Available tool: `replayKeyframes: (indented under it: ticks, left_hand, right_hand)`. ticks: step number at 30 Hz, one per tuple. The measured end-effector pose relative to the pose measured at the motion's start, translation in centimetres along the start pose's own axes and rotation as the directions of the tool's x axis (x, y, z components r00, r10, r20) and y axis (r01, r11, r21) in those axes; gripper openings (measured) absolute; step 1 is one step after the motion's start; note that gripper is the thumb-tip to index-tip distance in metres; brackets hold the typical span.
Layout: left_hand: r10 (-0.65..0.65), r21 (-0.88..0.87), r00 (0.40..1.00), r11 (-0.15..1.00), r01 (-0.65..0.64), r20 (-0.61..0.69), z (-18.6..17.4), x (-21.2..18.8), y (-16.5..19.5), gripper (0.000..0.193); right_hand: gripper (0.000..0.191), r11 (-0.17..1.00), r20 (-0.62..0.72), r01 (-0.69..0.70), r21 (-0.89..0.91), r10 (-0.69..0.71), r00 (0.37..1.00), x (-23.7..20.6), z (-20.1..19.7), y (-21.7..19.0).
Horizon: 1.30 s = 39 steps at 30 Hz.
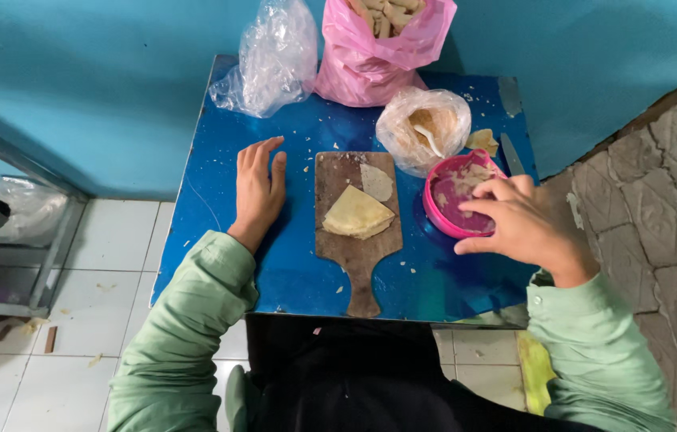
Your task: The person folds thin square dough wrappers on a small wooden board, pressing and creasing each fold by hand, and places finished folded pieces into a pink bowl. They occasionally reach into a plastic bag of dough pieces to get the next wrapper and repeat the folding cycle.
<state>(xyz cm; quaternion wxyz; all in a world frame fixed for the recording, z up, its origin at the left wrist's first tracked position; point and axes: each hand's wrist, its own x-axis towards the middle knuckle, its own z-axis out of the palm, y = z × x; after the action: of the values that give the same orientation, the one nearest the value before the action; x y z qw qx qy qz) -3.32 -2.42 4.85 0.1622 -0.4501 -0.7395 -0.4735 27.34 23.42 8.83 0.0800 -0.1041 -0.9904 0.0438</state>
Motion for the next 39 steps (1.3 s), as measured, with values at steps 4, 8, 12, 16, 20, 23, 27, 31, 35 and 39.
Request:
replayKeyframes:
  ticks: [4, 8, 12, 16, 20, 23, 27, 31, 35, 39]
  left_hand:
    - [0.022, 0.007, 0.999, 1.0, -0.022, 0.023, 0.4, 0.0, 0.1, 0.027]
    - [0.013, 0.005, 0.999, 1.0, -0.013, 0.035, 0.7, -0.2, -0.1, 0.025]
    - [0.005, -0.032, 0.999, 0.999, -0.004, 0.049, 0.9, -0.5, -0.7, 0.023]
    - [0.004, -0.051, 0.998, 0.999, -0.001, 0.07, 1.3, -0.6, -1.5, 0.023]
    - [-0.018, -0.048, 0.996, 0.999, 0.023, 0.085, 1.8, -0.9, -2.7, 0.022]
    - [-0.022, -0.066, 0.996, 0.997, 0.027, 0.084, 2.1, -1.1, -3.5, 0.021]
    - [0.01, -0.077, 0.994, 0.997, -0.002, 0.106, 2.6, -0.4, -3.3, 0.019]
    - [0.191, -0.102, 0.964, 0.979, -0.175, 0.184, 3.6, 1.5, -1.7, 0.017]
    - [0.52, -0.258, 0.8, 0.851, -0.457, 0.299, 6.7, 3.0, 1.8, 0.024]
    - [0.667, -0.299, 0.643, 0.744, -0.597, 0.376, 11.3, 3.5, 6.0, 0.029]
  right_hand:
    - [0.065, 0.964, 0.099, -0.127, -0.235, 0.154, 0.983, -1.7, 0.4, 0.9]
    - [0.054, 0.983, 0.071, -0.091, -0.158, 0.103, 0.992, -2.4, 1.3, 1.4]
    - [0.086, 0.974, 0.089, -0.203, -0.098, 0.212, 0.973, -1.6, 1.1, 2.0]
    - [0.093, 0.957, 0.094, -0.1, -0.274, 0.131, 0.987, 0.4, 1.5, 1.6]
    - [0.071, 0.942, 0.169, -0.194, -0.272, 0.246, 0.955, 0.3, 2.1, 0.7]
    - [0.063, 0.971, 0.049, -0.159, -0.177, 0.17, 0.984, -0.1, 2.4, 0.5]
    - [0.057, 0.979, 0.067, -0.176, -0.105, 0.184, 0.981, -0.7, 2.7, 0.8]
    - [0.069, 0.999, -0.104, -0.012, 0.039, 0.016, 0.994, -0.5, 2.2, 2.2]
    - [0.084, 0.978, -0.101, -0.164, -0.127, 0.152, 0.983, 0.9, 1.8, 3.4]
    - [0.078, 0.913, -0.085, -0.217, -0.346, 0.2, 0.976, 2.7, 2.5, 3.5]
